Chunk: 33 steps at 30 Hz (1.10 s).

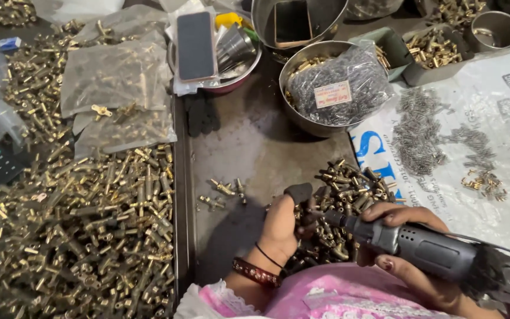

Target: The person is using a handheld grinding tool to finish small brass-colored metal components.

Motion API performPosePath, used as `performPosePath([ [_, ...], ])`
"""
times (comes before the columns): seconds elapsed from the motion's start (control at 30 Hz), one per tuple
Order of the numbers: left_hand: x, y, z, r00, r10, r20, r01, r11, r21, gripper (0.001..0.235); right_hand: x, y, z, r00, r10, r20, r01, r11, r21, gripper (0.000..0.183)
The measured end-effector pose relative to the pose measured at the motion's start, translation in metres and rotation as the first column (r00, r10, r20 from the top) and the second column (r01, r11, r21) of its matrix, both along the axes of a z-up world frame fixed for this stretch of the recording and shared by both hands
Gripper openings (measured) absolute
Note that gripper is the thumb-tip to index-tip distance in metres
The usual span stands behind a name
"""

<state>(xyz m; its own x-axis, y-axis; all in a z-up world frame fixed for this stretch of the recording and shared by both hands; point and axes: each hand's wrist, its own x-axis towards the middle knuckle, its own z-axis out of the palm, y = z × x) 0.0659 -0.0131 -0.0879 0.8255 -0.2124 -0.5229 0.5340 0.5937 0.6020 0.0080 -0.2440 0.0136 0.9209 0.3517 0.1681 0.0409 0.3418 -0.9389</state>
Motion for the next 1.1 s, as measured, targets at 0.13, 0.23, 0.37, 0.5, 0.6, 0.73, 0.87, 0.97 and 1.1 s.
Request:
performPosePath([
  [0.13,-0.009,-0.004,0.041,0.993,-0.03,-0.111,0.022,0.998,-0.066,0.04,-0.006,-0.002,-0.003,0.999,0.034,0.035,-0.034,0.999,-0.003,0.051],
  [0.23,-0.016,-0.005,0.051,0.999,0.005,-0.046,-0.007,0.999,-0.043,0.045,-0.013,-0.004,0.0,0.996,0.043,0.084,-0.043,0.999,0.005,0.051],
  [0.37,-0.025,-0.01,0.071,0.999,0.037,0.014,-0.038,0.999,0.009,0.051,-0.022,-0.007,0.006,0.991,0.054,0.123,-0.054,0.999,-0.01,0.05],
  [0.5,-0.033,-0.014,0.083,0.992,0.081,0.099,-0.09,0.991,0.095,0.053,-0.03,-0.015,0.014,0.983,0.08,0.164,-0.065,0.993,-0.097,0.047],
  [0.6,-0.034,-0.014,0.088,0.996,0.03,0.089,-0.04,0.992,0.116,0.048,-0.027,-0.018,0.017,0.943,0.103,0.316,-0.014,0.963,-0.271,0.044],
  [0.73,-0.037,-0.016,0.085,0.991,0.015,0.132,-0.037,0.985,0.166,0.046,-0.02,-0.006,0.041,0.847,0.142,0.513,0.065,0.929,-0.365,0.042],
  [0.87,-0.04,-0.017,0.076,0.979,0.012,0.202,-0.056,0.975,0.214,0.04,-0.017,-0.005,0.048,0.783,0.185,0.594,0.116,0.895,-0.431,0.039],
  [0.97,-0.04,-0.017,0.072,0.97,0.012,0.242,-0.069,0.971,0.228,0.038,-0.013,-0.005,0.049,0.77,0.205,0.604,0.114,0.888,-0.446,0.039],
  [1.1,-0.036,-0.012,0.065,0.967,0.033,0.251,-0.09,0.972,0.219,0.038,-0.007,-0.011,0.034,0.807,0.187,0.56,0.098,0.893,-0.44,0.04],
])
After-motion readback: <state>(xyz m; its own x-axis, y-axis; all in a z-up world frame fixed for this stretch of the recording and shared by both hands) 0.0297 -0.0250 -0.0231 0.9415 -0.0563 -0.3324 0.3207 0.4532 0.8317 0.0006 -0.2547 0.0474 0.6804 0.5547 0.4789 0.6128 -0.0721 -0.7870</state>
